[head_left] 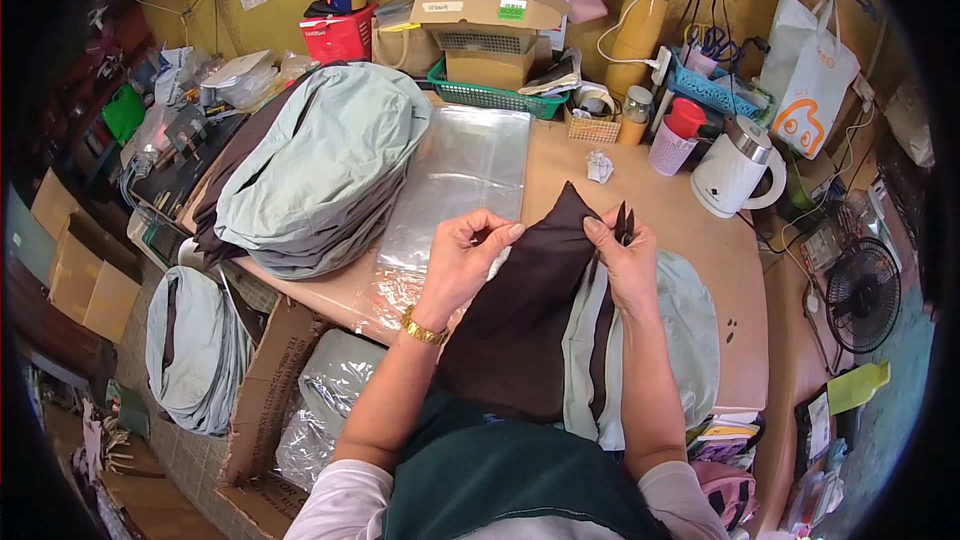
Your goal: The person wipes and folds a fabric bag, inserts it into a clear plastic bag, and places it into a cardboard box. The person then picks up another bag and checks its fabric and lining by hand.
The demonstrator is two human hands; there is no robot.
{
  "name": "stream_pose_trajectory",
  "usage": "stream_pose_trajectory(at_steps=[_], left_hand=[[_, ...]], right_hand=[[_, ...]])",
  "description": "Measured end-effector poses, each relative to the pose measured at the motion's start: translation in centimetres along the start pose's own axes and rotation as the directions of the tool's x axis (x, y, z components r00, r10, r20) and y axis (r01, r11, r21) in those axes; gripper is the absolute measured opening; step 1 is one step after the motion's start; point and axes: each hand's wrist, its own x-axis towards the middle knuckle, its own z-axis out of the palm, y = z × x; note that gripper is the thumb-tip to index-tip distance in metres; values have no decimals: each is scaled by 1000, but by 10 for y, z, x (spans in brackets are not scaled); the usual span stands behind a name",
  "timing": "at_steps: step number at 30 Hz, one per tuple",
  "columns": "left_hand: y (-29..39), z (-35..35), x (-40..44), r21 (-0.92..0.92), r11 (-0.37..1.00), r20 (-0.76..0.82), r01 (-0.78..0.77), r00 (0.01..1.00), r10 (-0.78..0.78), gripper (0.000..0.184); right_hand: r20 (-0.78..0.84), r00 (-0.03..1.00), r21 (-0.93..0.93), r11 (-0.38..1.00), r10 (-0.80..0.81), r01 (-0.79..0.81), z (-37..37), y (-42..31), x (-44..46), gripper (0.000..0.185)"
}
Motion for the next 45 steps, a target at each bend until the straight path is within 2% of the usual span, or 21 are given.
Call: stream_pose_trajectory(at_steps=[3, 6, 7, 8, 9, 10, 11, 12, 13, 15, 16, 17, 19, 23, 26, 33, 36, 38, 39, 41, 45], left_hand=[[-6, -9, -4, 88, 995, 13, -45, 999, 44, 18], [-5, -15, -7, 155, 988, 16, 25, 999, -28, 20], [-4, -16, -8, -119, 984, 98, 135, 987, -124, 19], [-3, -16, -8, -373, 892, 200, 256, 961, -192, 19], [0, -15, -10, -373, 892, 200, 256, 961, -192, 19], [3, -13, -11, -479, 829, 249, 290, 950, -189, 19], [4, -11, -12, -575, 751, 297, 325, 938, -179, 19], [4, -10, -12, -575, 751, 296, 325, 938, -179, 19], [3, -9, -12, -577, 753, 287, 316, 942, -175, 19], [3, -7, -12, -581, 754, 277, 308, 945, -173, 19], [2, -5, -12, -587, 750, 270, 305, 947, -174, 19], [2, -5, -13, -593, 746, 263, 302, 949, -175, 19], [-5, -5, -12, -603, 742, 266, 294, 950, -161, 17], [-10, -6, -13, -609, 744, 277, 275, 953, -125, 17], [-4, -2, -15, -575, 772, 244, 271, 957, -154, 21], [7, 2, -20, -549, 791, 255, 270, 955, -149, 20], [9, 2, -22, -556, 793, 249, 249, 960, -127, 20], [10, 1, -22, -553, 791, 243, 262, 959, -147, 20], [8, 0, -21, -554, 791, 242, 260, 959, -146, 20], [5, -1, -20, -554, 787, 271, 272, 953, -138, 19], [12, 3, -24, -545, 794, 311, 269, 945, -107, 19]], right_hand=[[5, 1000, 3, 1000, 7, -7, 0, 2, 0, 23], [-22, 1000, -11, 1000, 2, -2, 4, 5, 0, 23], [-23, 1000, -9, 1000, 2, -2, 3, 8, 1, 23], [-5, 1000, -55, 998, -30, 30, 2, 13, 2, 20], [15, 998, -101, 993, -61, 62, 1, 15, 3, 18], [16, 998, -101, 993, -61, 62, 6, 11, 1, 18], [-48, 979, -223, 958, -196, 181, 15, 2, -4, 17], [-94, 938, -347, 894, -333, 283, 21, -7, -9, 18], [-93, 938, -347, 894, -333, 283, 22, -17, -14, 18], [153, 866, -686, 580, -476, 440, 23, -36, -25, 25], [198, 838, -724, 500, -509, 475, 27, -40, -30, 29], [198, 839, -725, 501, -507, 474, 29, -41, -33, 29], [350, 752, -761, 298, -558, 576, 32, -42, -37, 30], [393, 683, -749, 217, -615, 626, 39, -39, -36, 20], [404, 649, -740, 186, -645, 646, 42, -39, -35, 23], [436, 652, -748, 154, -621, 646, 43, -40, -33, 26], [380, 654, -712, 245, -654, 658, 44, -40, -32, 26], [324, 726, -700, 363, -606, 615, 43, -42, -32, 27], [326, 725, -699, 362, -606, 617, 43, -43, -32, 27], [402, 691, -723, 254, -600, 642, 42, -46, -35, 28], [436, 707, -744, 219, -557, 631, 41, -40, -34, 26]])
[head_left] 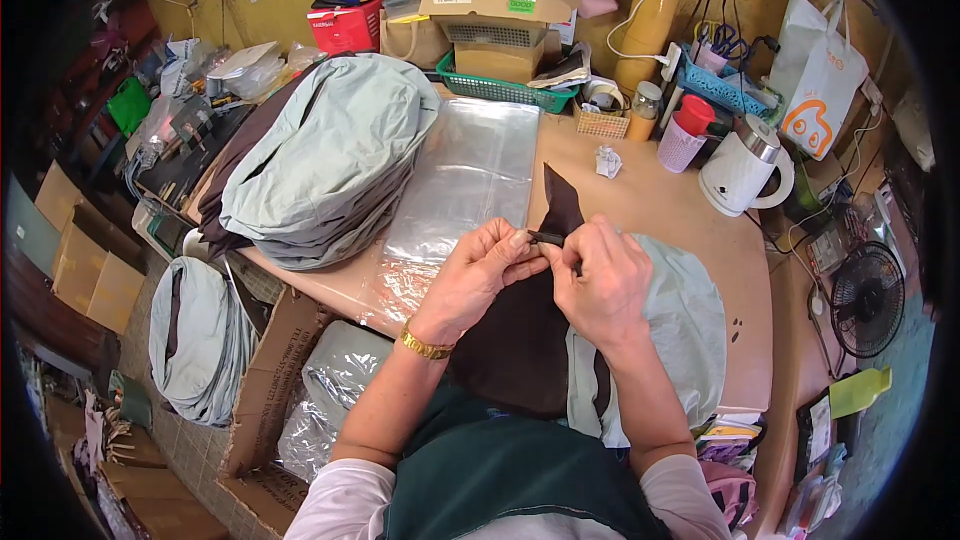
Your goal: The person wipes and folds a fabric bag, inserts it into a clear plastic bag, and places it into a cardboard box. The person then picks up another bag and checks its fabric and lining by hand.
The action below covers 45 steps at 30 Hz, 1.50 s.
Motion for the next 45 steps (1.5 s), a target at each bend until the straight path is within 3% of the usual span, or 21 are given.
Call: stream_pose_trajectory(at_steps=[2, 3, 6, 8, 9, 11, 13, 16, 19, 20, 22, 23, 26, 28, 31, 33, 34, 36, 41, 43, 45], left_hand=[[2, 3, -3, -3, 1000, -42, -5, 999, 5, 19], [5, 6, -4, -3, 1000, -41, -6, 999, 5, 19], [9, 12, -9, -49, 997, -11, 53, 999, -53, 18], [3, 6, -8, 10, 999, -24, 33, 999, -33, 21], [7, -12, -6, 10, 1000, -22, 29, 999, -28, 21], [16, -57, -8, 361, 930, -229, -70, 960, 161, 28], [18, -71, -7, 660, 746, -431, -87, 770, 471, 36], [22, -55, -10, 799, 594, -262, -92, 837, 481, 32], [11, -22, -1, 868, 494, -117, -53, 945, 307, 23], [4, -17, 3, 867, 496, -121, -50, 944, 306, 23], [-6, -10, 10, 745, 666, -131, 40, 988, 87, 16], [-9, -8, 11, 723, 688, -95, -63, 977, 189, 14], [-5, -32, 7, 745, 664, -169, -58, 947, 273, 19], [10, -44, -3, 747, 664, -274, -31, 895, 351, 26], [39, -104, -23, 473, 881, -193, -18, 973, 123, 30], [22, -98, -14, 879, 463, -281, -114, 660, 697, 25], [22, -87, -13, 881, 461, -281, -111, 660, 696, 25], [24, -60, -11, 911, 397, -137, -116, 821, 554, 30], [-15, -5, 12, 824, 545, -46, -156, 940, 339, 35], [-25, 3, 20, 681, 729, -74, -73, 983, 169, 26], [-28, 7, 23, 525, 849, -119, -68, 981, 153, 22]], right_hand=[[-20, 954, 476, 842, 300, -254, 7, 4, 0, 21], [-21, 954, 476, 842, 299, -254, 12, 12, 1, 21], [298, 863, 671, 554, 408, -494, 31, 47, 1, 19], [503, 810, 803, 185, 299, -567, 42, 57, -4, 18], [491, 788, 759, 261, 371, -596, 43, 58, -4, 13], [437, 798, 785, 258, 414, -563, 36, 57, -4, 13], [374, 795, 808, 252, 478, -532, 35, 58, -5, 13], [373, 796, 794, 280, 476, -540, 37, 58, -7, 15], [399, 788, 758, 315, 468, -571, 40, 56, -8, 18], [402, 787, 757, 314, 467, -573, 39, 54, -8, 18], [371, 791, 783, 294, 487, -548, 36, 49, -6, 19], [369, 790, 781, 297, 490, -549, 36, 52, -7, 19], [281, 789, 791, 334, 547, -513, 34, 65, -13, 17], [259, 735, 853, 208, 626, -478, 32, 72, -14, 15], [241, 699, 869, 170, 674, -464, 26, 68, -10, 13], [244, 702, 874, 161, 669, -458, 28, 69, -12, 12], [257, 708, 871, 159, 658, -464, 30, 68, -12, 13], [272, 716, 869, 156, 643, -470, 32, 67, -13, 13], [281, 741, 835, 225, 610, -503, 28, 56, -11, 20], [278, 754, 825, 254, 595, -505, 28, 58, -14, 21], [265, 777, 819, 292, 572, -494, 25, 57, -13, 24]])
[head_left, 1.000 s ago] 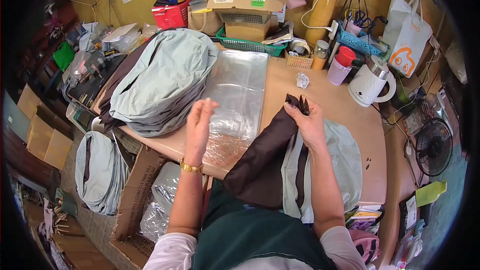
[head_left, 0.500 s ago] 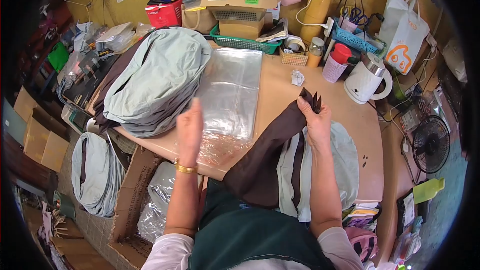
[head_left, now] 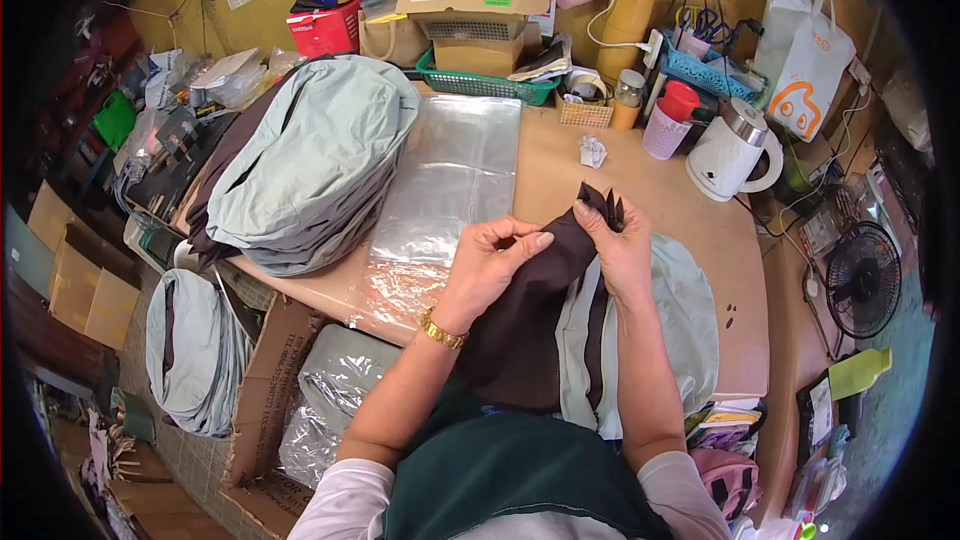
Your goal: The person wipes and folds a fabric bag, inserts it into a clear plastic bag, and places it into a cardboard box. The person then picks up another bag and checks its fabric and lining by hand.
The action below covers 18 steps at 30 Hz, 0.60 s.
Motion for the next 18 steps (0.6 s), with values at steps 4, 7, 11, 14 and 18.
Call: stream_pose_trajectory(at_steps=[4, 7, 11, 14, 18], left_hand=[[-5, -5, -2, -260, 961, -18, 92, 995, -100, 16], [-9, -18, -4, -370, 905, 41, 210, 977, -210, 17], [-4, -18, -8, -438, 850, 16, 292, 948, -317, 19], [-7, -35, -8, -162, 968, -44, 193, 978, -203, 19], [-7, -39, -10, -13, 998, -65, 60, 996, -60, 18]], right_hand=[[46, 999, -51, 999, -12, 14, 0, -6, -3, 23], [58, 998, -26, 1000, -4, 5, 6, -4, -4, 22], [85, 996, -57, 998, 22, -18, 7, -1, -4, 21], [70, 997, -91, 996, 14, -8, 5, -2, -2, 21], [47, 999, -87, 996, -3, 7, 6, -2, 0, 24]])
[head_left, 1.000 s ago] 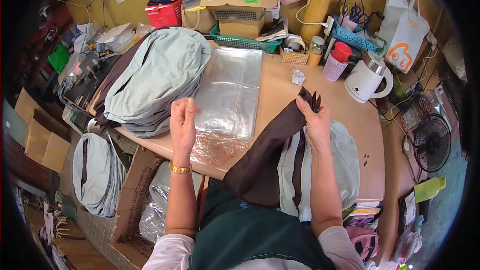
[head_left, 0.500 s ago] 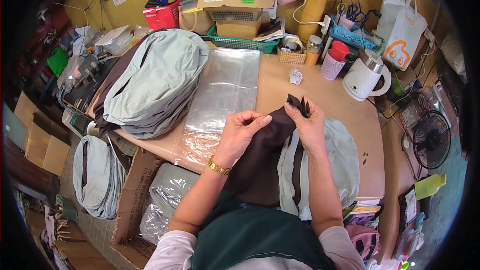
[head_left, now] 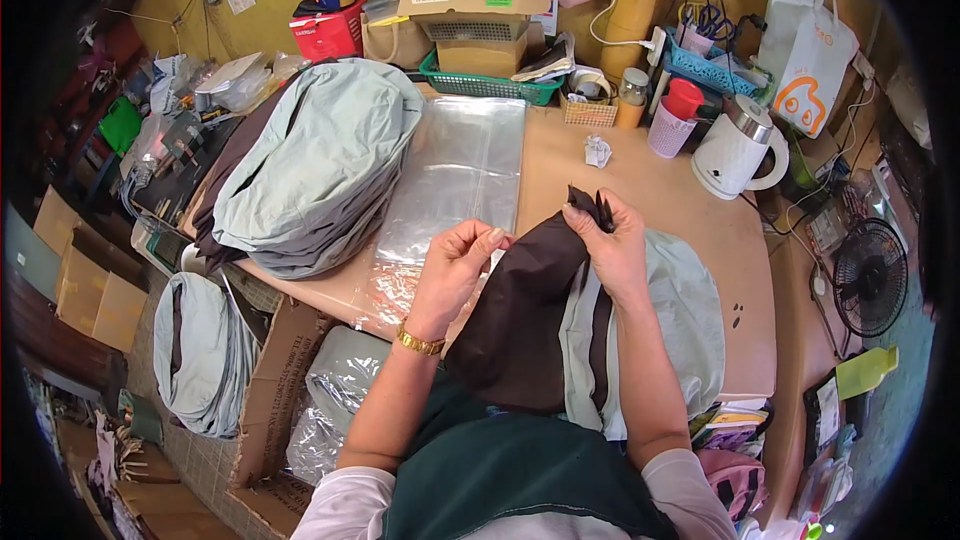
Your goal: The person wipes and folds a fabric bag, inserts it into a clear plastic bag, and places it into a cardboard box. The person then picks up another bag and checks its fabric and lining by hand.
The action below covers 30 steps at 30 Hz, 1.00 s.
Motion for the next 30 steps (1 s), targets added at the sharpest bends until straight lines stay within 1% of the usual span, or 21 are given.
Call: stream_pose_trajectory(at_steps=[2, 3, 4, 5, 6, 7, 8, 9, 10, 11, 13, 14, 18, 21, 23, 27, 29, 30], left_hand=[[6, -3, -2, -300, 948, 106, 108, 991, -79, 17], [8, -4, -3, -300, 948, 104, 107, 991, -79, 17], [10, -5, -3, -440, 872, 197, 215, 971, -140, 16], [11, -6, -3, -557, 765, 296, 324, 938, -182, 16], [12, -6, -4, -558, 765, 293, 321, 939, -180, 16], [12, -5, -5, -599, 731, 318, 327, 935, -158, 14], [13, -5, -5, -637, 695, 340, 334, 931, -135, 13], [12, -4, -5, -638, 695, 336, 330, 932, -134, 13], [11, -3, -5, -659, 687, 311, 307, 942, -123, 12], [10, -2, -6, -679, 677, 286, 284, 952, -113, 12], [5, -3, -5, -701, 656, 284, 280, 953, -104, 11], [3, -3, -5, -720, 635, 286, 279, 954, -94, 11], [5, -1, -7, -701, 663, 260, 262, 960, -105, 12], [4, -2, -8, -698, 664, 296, 268, 952, -73, 13], [9, -2, -9, -679, 694, 305, 241, 952, -32, 16], [11, -1, -12, -669, 711, 303, 217, 953, -6, 19], [7, -3, -11, -698, 695, 320, 174, 944, 86, 20], [7, -5, -11, -698, 695, 320, 173, 944, 86, 20]], right_hand=[[17, 1000, 0, 1000, 22, -22, -2, 9, 1, 21], [33, 999, -1, 999, 42, -42, -3, 13, 2, 20], [36, 999, -2, 999, 41, -41, 1, 12, 2, 20], [-52, 997, -81, 995, -55, 51, 8, 10, 1, 18], [-130, 979, -167, 977, -158, 135, 14, 7, 1, 18], [-126, 979, -167, 977, -159, 137, 16, 0, -2, 18], [-117, 956, -350, 912, -269, 214, 17, -12, -7, 21], [-86, 924, -518, 808, -374, 279, 18, -22, -14, 25], [-15, 933, -593, 755, -358, 280, 17, -28, -21, 27], [-11, 934, -592, 755, -357, 282, 17, -34, -27, 27], [207, 876, -723, 535, -435, 436, 18, -41, -35, 31], [225, 851, -723, 504, -475, 473, 20, -40, -36, 31], [236, 850, -750, 468, -471, 468, 26, -43, -39, 27], [253, 840, -739, 464, -480, 488, 29, -42, -38, 27], [283, 825, -739, 438, -489, 512, 30, -42, -38, 27], [280, 849, -762, 435, -447, 480, 32, -41, -39, 26], [151, 898, -675, 620, -413, 399, 35, -41, -36, 29], [151, 898, -675, 620, -414, 400, 34, -39, -33, 29]])
